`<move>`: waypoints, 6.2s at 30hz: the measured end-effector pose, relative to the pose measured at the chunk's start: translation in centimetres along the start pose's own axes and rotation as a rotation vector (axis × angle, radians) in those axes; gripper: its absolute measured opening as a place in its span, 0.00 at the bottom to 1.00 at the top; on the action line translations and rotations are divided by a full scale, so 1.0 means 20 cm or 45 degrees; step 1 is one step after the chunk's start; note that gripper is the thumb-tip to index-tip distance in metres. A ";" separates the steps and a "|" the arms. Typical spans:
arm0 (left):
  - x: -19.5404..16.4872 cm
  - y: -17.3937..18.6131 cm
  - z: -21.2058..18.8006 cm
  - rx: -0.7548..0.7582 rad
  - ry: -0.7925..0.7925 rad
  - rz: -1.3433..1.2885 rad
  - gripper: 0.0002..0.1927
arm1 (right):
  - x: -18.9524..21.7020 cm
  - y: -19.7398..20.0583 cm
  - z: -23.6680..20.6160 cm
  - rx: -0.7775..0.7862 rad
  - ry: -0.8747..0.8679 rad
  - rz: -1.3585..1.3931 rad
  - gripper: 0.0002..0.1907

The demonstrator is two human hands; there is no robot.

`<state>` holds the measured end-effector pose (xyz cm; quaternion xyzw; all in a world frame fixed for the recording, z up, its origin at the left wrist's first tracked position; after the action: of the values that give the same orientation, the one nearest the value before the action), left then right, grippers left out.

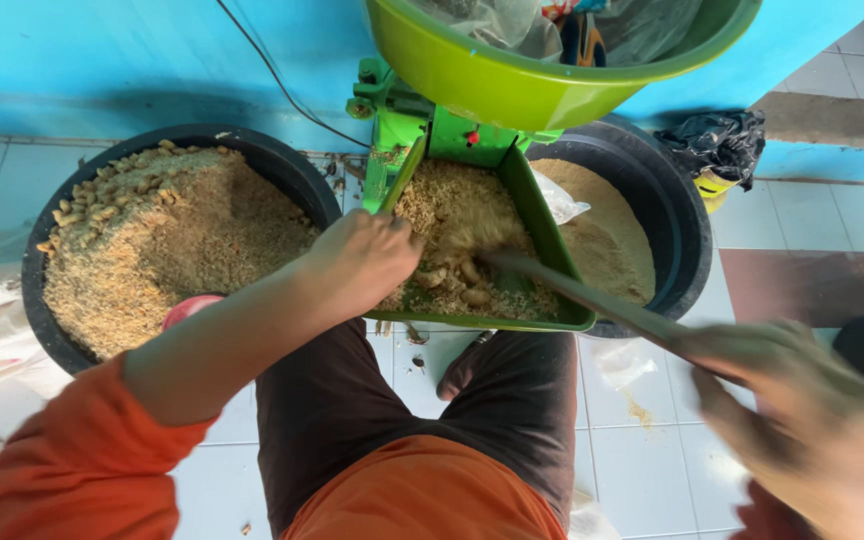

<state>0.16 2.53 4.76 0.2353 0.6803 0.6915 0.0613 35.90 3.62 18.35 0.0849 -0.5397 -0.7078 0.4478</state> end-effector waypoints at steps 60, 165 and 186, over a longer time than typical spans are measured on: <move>-0.07 -0.05 -0.11 -0.698 0.563 -0.559 0.13 | 0.08 -0.43 0.20 -0.370 0.040 0.174 0.11; 0.06 -1.34 -1.21 0.136 1.677 -1.592 0.44 | 0.66 -3.93 1.35 1.401 0.507 -0.449 0.50; 0.17 -1.41 -1.39 -0.030 2.293 -1.210 0.31 | 0.27 -3.81 1.05 1.807 -0.656 0.429 0.47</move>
<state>-20.74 -19.52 -20.68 -0.6679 0.4897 0.5224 -0.2029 -21.30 15.40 -35.18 0.1010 -0.9569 -0.1123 0.2481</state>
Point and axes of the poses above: each hand's wrist, its own z-axis towards the middle knuckle, its own y-axis out of the back of the hand, x = y × z, the point moved 3 cm from there along z, towards the middle knuckle, and after that the axes turned 4 degrees about -x, right-handed, at the moved point
